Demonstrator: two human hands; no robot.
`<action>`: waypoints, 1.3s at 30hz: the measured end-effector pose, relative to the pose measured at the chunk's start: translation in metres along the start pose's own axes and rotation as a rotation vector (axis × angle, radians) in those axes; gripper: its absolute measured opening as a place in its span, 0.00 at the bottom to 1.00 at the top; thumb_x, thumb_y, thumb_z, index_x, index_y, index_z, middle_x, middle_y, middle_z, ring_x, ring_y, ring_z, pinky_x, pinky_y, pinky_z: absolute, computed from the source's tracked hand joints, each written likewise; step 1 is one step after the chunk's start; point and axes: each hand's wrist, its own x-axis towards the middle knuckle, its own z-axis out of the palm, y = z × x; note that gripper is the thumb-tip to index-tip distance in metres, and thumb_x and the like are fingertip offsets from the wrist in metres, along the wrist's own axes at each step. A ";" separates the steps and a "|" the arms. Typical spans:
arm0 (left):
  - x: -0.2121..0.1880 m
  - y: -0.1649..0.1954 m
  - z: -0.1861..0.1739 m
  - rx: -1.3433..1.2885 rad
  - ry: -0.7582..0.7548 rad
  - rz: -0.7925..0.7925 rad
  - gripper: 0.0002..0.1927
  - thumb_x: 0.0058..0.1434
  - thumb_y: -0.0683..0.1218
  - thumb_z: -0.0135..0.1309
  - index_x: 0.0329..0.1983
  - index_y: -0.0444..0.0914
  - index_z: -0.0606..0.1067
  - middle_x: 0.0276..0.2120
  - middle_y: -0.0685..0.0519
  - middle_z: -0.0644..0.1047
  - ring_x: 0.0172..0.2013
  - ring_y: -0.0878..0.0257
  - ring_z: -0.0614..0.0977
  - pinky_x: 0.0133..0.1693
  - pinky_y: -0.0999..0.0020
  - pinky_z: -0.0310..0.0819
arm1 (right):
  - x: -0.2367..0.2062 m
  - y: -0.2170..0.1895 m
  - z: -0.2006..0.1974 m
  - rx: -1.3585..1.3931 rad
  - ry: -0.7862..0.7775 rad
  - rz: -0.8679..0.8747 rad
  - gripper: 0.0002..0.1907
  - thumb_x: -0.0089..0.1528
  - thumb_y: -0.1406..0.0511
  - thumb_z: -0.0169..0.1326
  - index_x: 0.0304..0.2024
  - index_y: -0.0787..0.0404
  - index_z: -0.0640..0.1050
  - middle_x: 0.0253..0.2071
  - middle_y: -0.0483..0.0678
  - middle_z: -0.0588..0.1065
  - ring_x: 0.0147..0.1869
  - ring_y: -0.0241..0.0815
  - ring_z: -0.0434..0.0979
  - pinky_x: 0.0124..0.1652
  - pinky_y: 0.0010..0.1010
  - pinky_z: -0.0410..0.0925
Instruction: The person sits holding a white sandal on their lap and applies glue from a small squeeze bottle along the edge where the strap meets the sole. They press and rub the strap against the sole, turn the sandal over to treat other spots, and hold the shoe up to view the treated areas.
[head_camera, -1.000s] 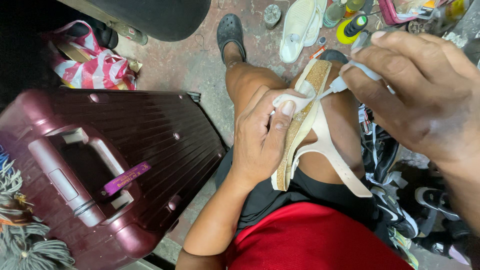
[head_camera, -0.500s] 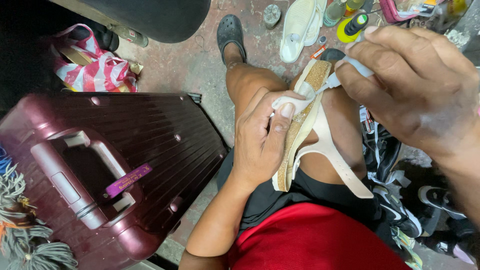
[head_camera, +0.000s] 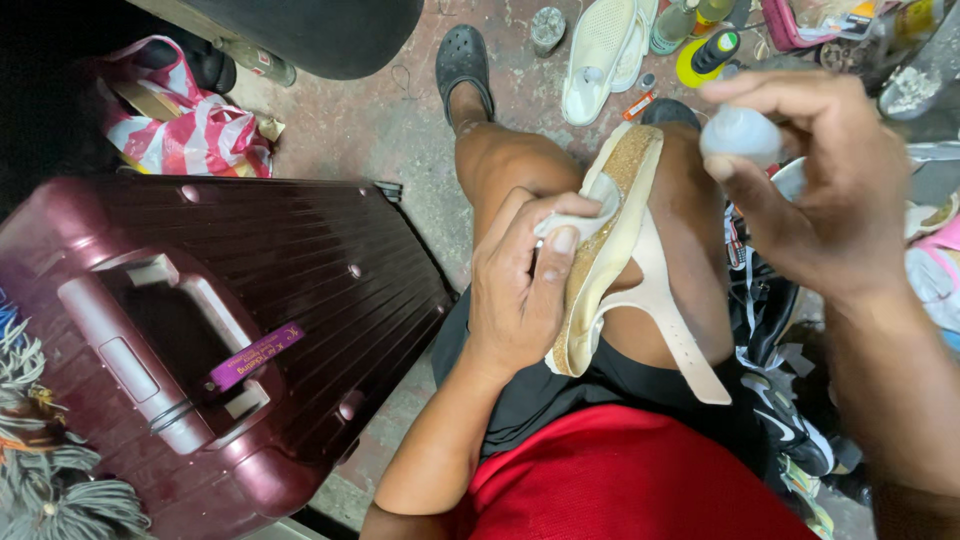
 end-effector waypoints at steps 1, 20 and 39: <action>-0.002 -0.001 0.000 0.015 0.000 0.012 0.12 0.76 0.44 0.45 0.56 0.38 0.76 0.36 0.48 0.73 0.34 0.59 0.77 0.39 0.69 0.71 | -0.003 0.006 0.008 0.261 0.010 0.108 0.17 0.69 0.67 0.58 0.56 0.63 0.67 0.62 0.52 0.74 0.54 0.34 0.76 0.54 0.24 0.71; -0.036 -0.038 0.011 0.569 0.102 0.082 0.34 0.64 0.39 0.56 0.75 0.44 0.66 0.35 0.49 0.66 0.38 0.52 0.73 0.42 0.58 0.70 | -0.035 0.031 0.051 0.811 0.174 0.364 0.18 0.73 0.68 0.60 0.56 0.64 0.64 0.57 0.63 0.77 0.50 0.33 0.79 0.54 0.23 0.73; -0.019 -0.029 0.020 0.641 0.230 0.090 0.18 0.68 0.41 0.54 0.62 0.35 0.74 0.36 0.44 0.72 0.38 0.48 0.76 0.40 0.57 0.72 | -0.073 0.099 0.022 0.705 0.383 0.419 0.17 0.73 0.70 0.58 0.58 0.65 0.65 0.56 0.59 0.78 0.52 0.36 0.79 0.56 0.26 0.73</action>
